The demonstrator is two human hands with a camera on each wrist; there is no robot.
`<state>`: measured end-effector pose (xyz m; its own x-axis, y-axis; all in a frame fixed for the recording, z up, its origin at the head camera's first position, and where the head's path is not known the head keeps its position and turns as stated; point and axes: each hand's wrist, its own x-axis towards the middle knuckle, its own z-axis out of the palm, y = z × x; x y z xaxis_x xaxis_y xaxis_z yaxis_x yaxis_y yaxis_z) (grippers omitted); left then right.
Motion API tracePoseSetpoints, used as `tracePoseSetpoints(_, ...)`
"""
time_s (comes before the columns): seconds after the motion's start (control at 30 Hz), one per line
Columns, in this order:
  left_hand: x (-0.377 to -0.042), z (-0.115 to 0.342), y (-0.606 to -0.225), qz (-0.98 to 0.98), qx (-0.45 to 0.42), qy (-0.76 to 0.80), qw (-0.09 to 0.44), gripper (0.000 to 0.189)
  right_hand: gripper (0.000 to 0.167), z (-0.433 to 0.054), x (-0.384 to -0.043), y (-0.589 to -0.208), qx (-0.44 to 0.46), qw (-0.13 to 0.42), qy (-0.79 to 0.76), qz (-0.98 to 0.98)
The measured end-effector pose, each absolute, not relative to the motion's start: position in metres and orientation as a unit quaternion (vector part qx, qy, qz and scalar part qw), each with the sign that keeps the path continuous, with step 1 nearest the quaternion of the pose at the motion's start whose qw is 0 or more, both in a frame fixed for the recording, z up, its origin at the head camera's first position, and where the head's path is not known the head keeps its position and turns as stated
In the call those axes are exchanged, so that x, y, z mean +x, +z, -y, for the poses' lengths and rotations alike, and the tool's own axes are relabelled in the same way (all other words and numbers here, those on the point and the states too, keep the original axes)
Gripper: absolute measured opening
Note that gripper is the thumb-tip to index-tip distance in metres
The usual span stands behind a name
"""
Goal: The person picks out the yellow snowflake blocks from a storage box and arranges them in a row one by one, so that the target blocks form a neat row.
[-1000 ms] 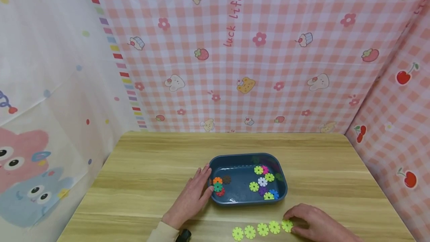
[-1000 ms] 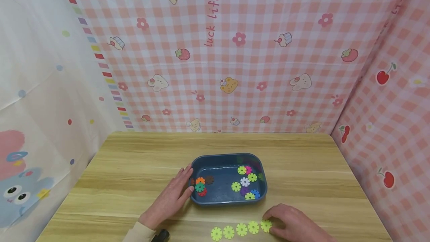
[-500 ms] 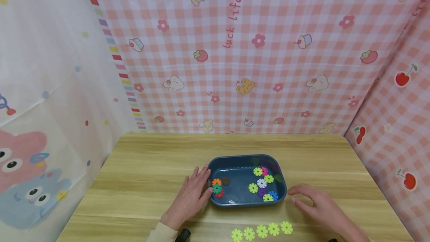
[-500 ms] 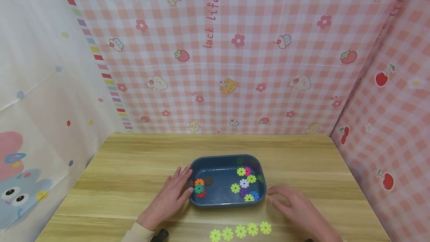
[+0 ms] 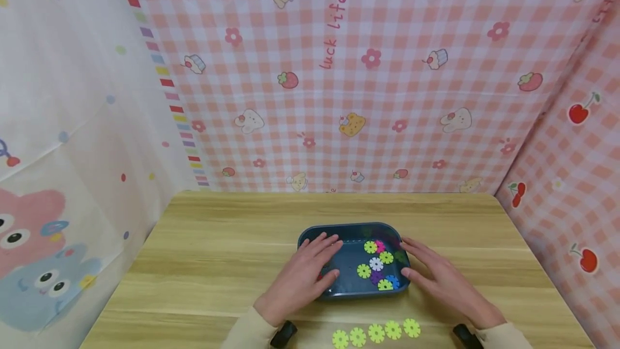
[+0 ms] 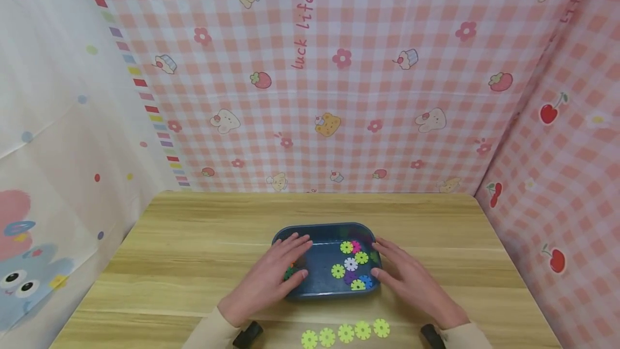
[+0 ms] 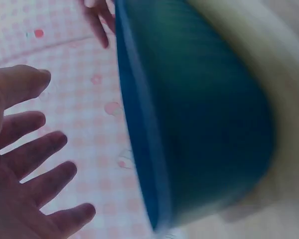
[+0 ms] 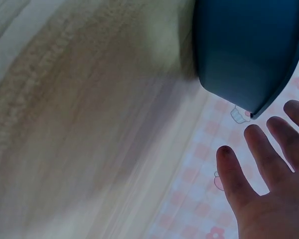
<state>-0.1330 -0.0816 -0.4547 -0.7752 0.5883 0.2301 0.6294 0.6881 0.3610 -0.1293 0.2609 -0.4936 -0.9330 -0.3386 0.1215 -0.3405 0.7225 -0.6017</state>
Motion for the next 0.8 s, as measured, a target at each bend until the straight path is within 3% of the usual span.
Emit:
tracePoseSetpoints(0.37,-0.17,0.062,-0.422,0.897,-0.42,-0.129,0.046,0.051,0.062,-0.26,-0.13,-0.499,0.189,0.003,0.315,0.93)
tracePoseSetpoints(0.8,-0.219,0.036,-0.418,0.877,-0.46,-0.12,-0.067,0.045,0.061,-0.262,-0.129,-0.503,0.193,0.006,0.31,0.931)
